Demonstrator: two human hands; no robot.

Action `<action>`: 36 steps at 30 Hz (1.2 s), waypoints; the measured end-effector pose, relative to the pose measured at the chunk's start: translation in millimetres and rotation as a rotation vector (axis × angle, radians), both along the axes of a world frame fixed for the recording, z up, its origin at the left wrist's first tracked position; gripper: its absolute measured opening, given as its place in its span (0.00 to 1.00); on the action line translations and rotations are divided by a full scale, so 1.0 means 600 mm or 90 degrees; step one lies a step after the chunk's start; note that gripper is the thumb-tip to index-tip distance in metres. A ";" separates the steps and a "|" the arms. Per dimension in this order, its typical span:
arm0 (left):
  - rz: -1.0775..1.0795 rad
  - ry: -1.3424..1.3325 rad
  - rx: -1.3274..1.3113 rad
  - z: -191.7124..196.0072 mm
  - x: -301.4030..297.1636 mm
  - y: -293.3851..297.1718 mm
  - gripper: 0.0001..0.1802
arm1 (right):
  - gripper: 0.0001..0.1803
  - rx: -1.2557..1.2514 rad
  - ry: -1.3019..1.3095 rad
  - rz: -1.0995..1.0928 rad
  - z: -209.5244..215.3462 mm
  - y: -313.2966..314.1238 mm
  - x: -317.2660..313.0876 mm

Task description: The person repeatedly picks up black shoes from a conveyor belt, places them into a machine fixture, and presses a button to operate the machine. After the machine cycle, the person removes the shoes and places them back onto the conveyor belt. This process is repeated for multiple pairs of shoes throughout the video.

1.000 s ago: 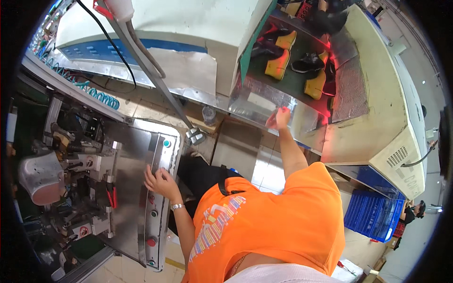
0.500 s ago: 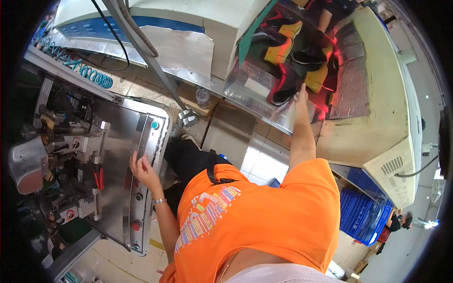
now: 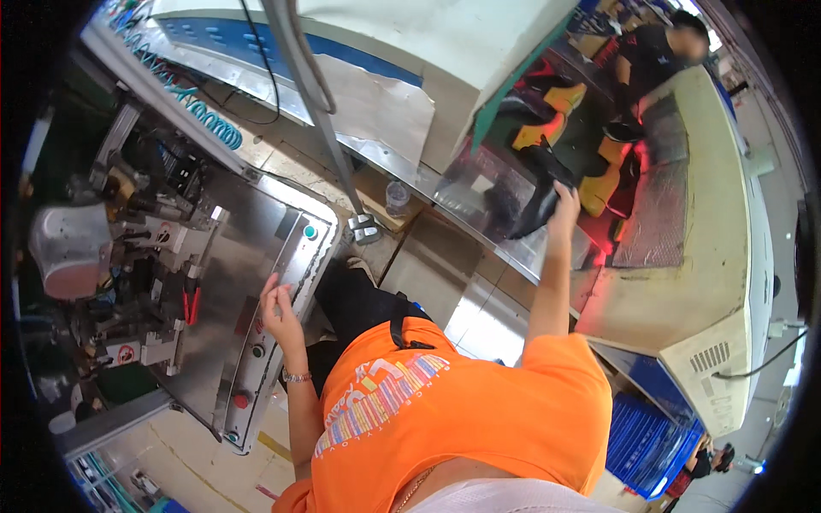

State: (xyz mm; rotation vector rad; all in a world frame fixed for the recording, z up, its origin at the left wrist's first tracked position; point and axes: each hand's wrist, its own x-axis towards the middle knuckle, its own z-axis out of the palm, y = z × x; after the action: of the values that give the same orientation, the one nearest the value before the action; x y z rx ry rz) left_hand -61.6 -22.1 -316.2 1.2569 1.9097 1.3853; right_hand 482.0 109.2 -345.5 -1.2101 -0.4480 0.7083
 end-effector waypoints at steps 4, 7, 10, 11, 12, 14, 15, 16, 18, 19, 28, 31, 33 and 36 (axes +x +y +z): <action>-0.168 -0.215 0.018 0.051 0.061 0.011 0.09 | 0.31 0.164 0.306 0.289 0.149 -0.112 -0.134; -0.419 -0.253 0.039 0.119 0.123 0.034 0.24 | 0.27 0.189 0.419 0.295 0.193 -0.145 -0.308; -0.469 -0.584 0.012 0.174 0.160 0.042 0.28 | 0.30 0.126 0.405 0.508 0.206 -0.157 -0.422; -0.458 -0.694 -0.066 0.192 0.149 0.039 0.27 | 0.31 0.130 0.398 0.599 0.211 -0.153 -0.453; -0.467 -0.802 -0.013 0.140 0.135 0.050 0.29 | 0.32 0.146 0.381 0.710 0.222 -0.146 -0.483; -0.473 -0.898 0.072 0.133 0.072 0.050 0.29 | 0.35 0.219 0.332 0.914 0.243 -0.118 -0.525; -0.438 -0.887 0.112 0.182 0.032 0.030 0.27 | 0.37 0.255 0.308 1.015 0.254 -0.091 -0.545; -0.402 -0.792 0.127 0.206 -0.008 0.013 0.26 | 0.39 0.239 0.303 1.100 0.261 -0.057 -0.568; -0.331 -0.672 0.113 0.244 -0.084 -0.018 0.20 | 0.46 0.077 0.306 1.263 0.248 0.024 -0.602; -0.267 -0.553 0.066 0.318 -0.093 -0.034 0.19 | 0.44 0.071 0.230 1.262 0.239 0.061 -0.612; -0.159 -0.168 0.382 0.538 -0.228 0.001 0.14 | 0.08 0.385 -0.059 1.078 0.576 0.069 -0.828; -0.117 -0.348 0.427 0.534 -0.277 0.060 0.11 | 0.09 0.308 -0.009 1.066 0.595 0.106 -0.896; -0.102 -0.420 0.433 0.522 -0.285 0.080 0.10 | 0.08 0.274 0.105 1.063 0.594 0.117 -0.925; -0.089 -0.454 0.447 0.513 -0.296 0.105 0.11 | 0.07 0.249 0.124 1.069 0.578 0.149 -0.949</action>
State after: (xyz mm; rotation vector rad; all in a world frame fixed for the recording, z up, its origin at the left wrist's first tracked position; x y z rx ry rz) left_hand -238.9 40.8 -8.6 0.9262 0.8633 2.1429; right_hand -87.4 198.3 1.3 -0.1328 -1.3752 1.9858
